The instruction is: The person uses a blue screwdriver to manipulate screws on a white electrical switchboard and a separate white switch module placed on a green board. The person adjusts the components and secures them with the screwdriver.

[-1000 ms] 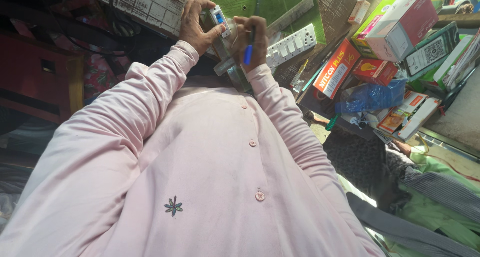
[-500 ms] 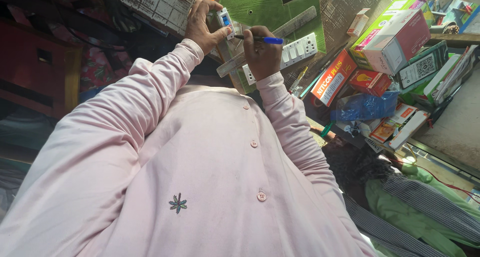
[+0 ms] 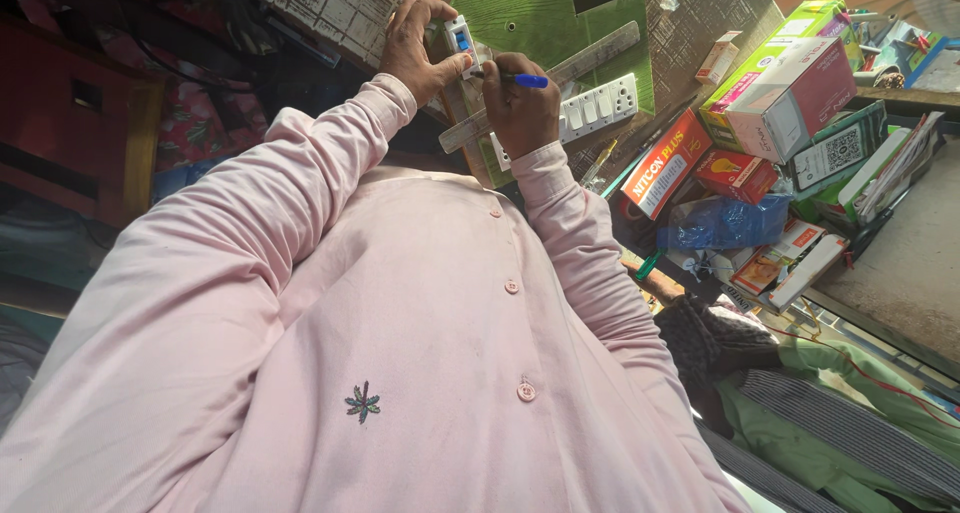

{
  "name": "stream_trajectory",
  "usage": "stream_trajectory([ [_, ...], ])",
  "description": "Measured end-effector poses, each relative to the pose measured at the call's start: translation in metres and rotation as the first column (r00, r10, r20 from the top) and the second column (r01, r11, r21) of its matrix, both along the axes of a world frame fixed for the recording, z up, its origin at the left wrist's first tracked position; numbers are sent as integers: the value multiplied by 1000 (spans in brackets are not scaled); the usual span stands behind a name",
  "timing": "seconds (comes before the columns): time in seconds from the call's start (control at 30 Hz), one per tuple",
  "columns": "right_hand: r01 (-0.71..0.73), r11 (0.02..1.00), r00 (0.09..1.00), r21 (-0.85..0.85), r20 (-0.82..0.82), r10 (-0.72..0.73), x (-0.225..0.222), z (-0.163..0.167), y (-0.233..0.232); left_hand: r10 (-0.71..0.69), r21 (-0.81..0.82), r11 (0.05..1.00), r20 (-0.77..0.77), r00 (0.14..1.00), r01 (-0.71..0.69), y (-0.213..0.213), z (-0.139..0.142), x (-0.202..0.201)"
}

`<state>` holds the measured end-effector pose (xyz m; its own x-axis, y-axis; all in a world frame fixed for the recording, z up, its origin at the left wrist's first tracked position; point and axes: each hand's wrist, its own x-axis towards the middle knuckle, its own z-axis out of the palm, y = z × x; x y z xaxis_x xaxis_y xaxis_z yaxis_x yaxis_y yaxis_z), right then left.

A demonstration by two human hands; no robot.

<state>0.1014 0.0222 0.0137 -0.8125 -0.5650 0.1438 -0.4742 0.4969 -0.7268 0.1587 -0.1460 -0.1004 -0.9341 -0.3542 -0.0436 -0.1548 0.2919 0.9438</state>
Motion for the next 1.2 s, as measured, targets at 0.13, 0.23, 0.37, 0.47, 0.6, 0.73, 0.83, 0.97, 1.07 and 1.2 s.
stream_trajectory([
  [0.13, -52, 999, 999, 14, -1, 52, -1, 6, -2, 1, 24, 1000, 48, 999, -2, 0, 0, -1],
  [0.23, -41, 999, 999, 29, -5, 41, -2, 8, -3, 3, 23, 1000, 24, 1000, -4, 0, 0, -1],
  [0.37, -69, 997, 998, 19, -6, 69, -3, 7, -3, 8, 10, 1000, 1, 1000, -8, -1, 1, -1],
  [0.47, -18, 999, 999, -31, 33, 19, -14, 4, -5, 15, 13, 1000, 5, 1000, -15, -1, 3, -1],
  [0.6, 7, 998, 1000, -65, -5, -7, -33, -6, -18, 16, 46, 999, 50, 999, -19, -1, 7, -2],
  [0.73, -23, 997, 1000, -68, -17, 22, -43, -18, -36, 17, 47, 999, 29, 999, -18, -3, 9, -2],
  [0.83, -19, 997, 999, -72, 26, 21, -45, -25, -43, 25, 40, 999, 20, 999, -25, -4, 9, -2],
  [0.97, -45, 997, 999, -61, -12, 44, -47, -31, -50, 35, 47, 998, 31, 999, -36, -5, 8, -1],
  [1.07, -62, 998, 998, -7, -28, 62, -48, -33, -53, 39, 44, 998, 37, 999, -41, -5, 7, -2],
  [1.2, -81, 995, 995, 51, -58, 84, -47, -32, -56, 45, 37, 998, 35, 998, -46, -6, 7, -1],
])
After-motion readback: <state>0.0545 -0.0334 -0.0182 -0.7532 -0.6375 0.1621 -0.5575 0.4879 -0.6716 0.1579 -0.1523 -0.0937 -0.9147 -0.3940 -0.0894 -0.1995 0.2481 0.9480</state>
